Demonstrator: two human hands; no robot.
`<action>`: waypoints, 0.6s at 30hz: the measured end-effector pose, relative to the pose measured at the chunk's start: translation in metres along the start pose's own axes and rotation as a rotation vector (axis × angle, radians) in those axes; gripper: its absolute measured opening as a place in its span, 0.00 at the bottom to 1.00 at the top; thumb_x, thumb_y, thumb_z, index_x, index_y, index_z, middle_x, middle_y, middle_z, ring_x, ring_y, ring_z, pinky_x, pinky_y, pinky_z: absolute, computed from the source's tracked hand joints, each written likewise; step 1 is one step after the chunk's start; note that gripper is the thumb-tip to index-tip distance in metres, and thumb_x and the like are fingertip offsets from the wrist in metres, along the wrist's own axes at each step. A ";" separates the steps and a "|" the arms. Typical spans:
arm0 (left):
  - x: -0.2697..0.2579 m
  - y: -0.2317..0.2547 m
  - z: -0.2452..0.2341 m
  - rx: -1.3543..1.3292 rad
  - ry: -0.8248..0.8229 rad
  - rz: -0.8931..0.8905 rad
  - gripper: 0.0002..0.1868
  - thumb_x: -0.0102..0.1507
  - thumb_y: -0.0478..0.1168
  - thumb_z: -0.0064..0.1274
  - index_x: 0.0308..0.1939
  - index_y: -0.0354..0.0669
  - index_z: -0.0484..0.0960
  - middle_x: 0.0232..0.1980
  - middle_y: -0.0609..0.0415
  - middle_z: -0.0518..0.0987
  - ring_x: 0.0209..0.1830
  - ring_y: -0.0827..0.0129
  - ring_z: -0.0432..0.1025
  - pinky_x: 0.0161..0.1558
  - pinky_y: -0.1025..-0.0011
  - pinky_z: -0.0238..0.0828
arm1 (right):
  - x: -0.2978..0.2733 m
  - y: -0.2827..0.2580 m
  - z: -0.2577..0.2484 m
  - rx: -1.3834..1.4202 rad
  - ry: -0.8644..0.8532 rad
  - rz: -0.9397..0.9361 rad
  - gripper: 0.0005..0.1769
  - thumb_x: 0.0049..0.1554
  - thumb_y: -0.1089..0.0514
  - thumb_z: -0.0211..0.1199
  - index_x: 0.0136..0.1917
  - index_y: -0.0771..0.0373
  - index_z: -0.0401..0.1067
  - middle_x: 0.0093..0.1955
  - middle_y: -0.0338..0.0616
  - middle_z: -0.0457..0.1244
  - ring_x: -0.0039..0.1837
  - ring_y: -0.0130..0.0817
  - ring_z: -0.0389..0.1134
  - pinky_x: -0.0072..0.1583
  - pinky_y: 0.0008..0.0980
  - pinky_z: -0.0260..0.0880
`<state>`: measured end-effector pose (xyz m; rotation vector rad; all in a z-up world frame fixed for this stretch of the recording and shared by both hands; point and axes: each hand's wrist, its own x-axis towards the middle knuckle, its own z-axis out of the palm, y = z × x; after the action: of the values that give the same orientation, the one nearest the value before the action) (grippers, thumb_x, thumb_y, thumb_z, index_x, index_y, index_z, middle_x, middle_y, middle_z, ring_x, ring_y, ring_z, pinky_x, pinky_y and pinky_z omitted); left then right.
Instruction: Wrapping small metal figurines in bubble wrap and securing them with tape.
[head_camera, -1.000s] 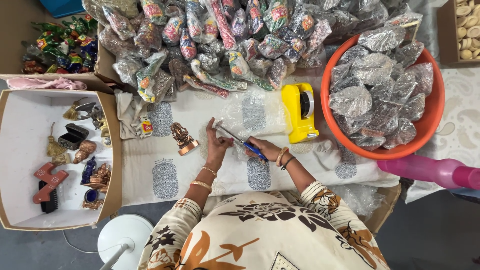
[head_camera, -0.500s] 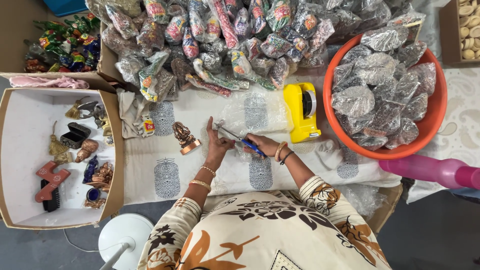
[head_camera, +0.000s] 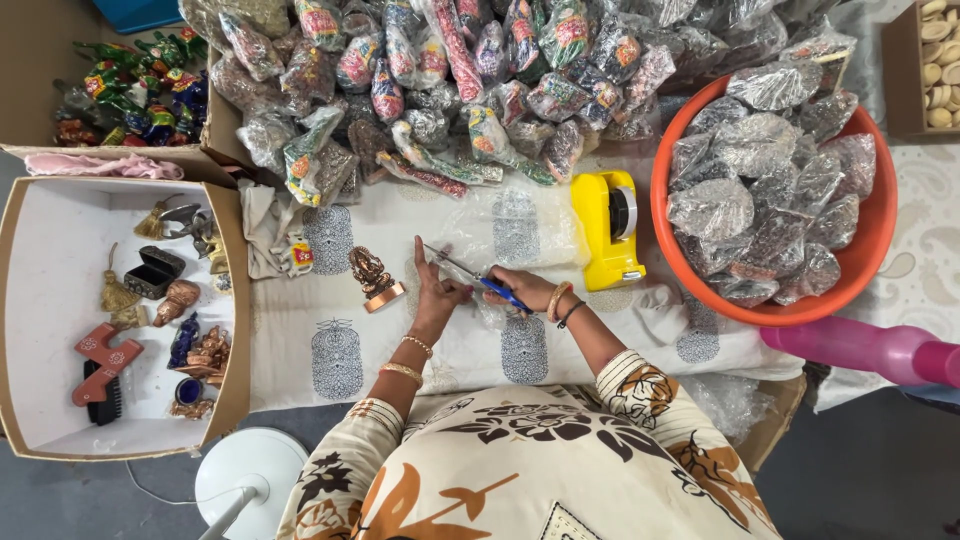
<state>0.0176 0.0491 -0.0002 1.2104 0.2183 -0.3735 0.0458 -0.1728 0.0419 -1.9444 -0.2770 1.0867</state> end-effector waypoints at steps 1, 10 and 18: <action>0.000 0.003 0.002 0.001 0.000 0.000 0.70 0.53 0.14 0.50 0.79 0.72 0.23 0.80 0.38 0.53 0.38 0.73 0.73 0.44 0.69 0.83 | 0.001 0.000 -0.001 0.000 0.000 -0.001 0.23 0.60 0.37 0.62 0.54 0.57 0.63 0.38 0.42 0.65 0.30 0.27 0.64 0.33 0.29 0.66; -0.007 -0.003 0.001 -0.006 0.032 0.001 0.68 0.55 0.14 0.53 0.79 0.70 0.25 0.74 0.39 0.59 0.39 0.72 0.75 0.44 0.68 0.84 | 0.001 0.012 0.000 -0.013 0.091 -0.107 0.24 0.59 0.38 0.62 0.55 0.57 0.64 0.34 0.41 0.66 0.28 0.28 0.65 0.30 0.30 0.65; -0.049 -0.036 -0.025 0.014 0.168 -0.029 0.29 0.62 0.22 0.54 0.66 0.36 0.65 0.53 0.41 0.81 0.42 0.69 0.78 0.46 0.70 0.81 | -0.042 0.046 0.024 -0.308 0.365 -0.145 0.23 0.57 0.51 0.69 0.60 0.59 0.64 0.53 0.50 0.66 0.45 0.46 0.72 0.47 0.42 0.72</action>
<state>-0.0412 0.0700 -0.0224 1.2545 0.3791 -0.2994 -0.0072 -0.2092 0.0251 -2.3112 -0.3931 0.6040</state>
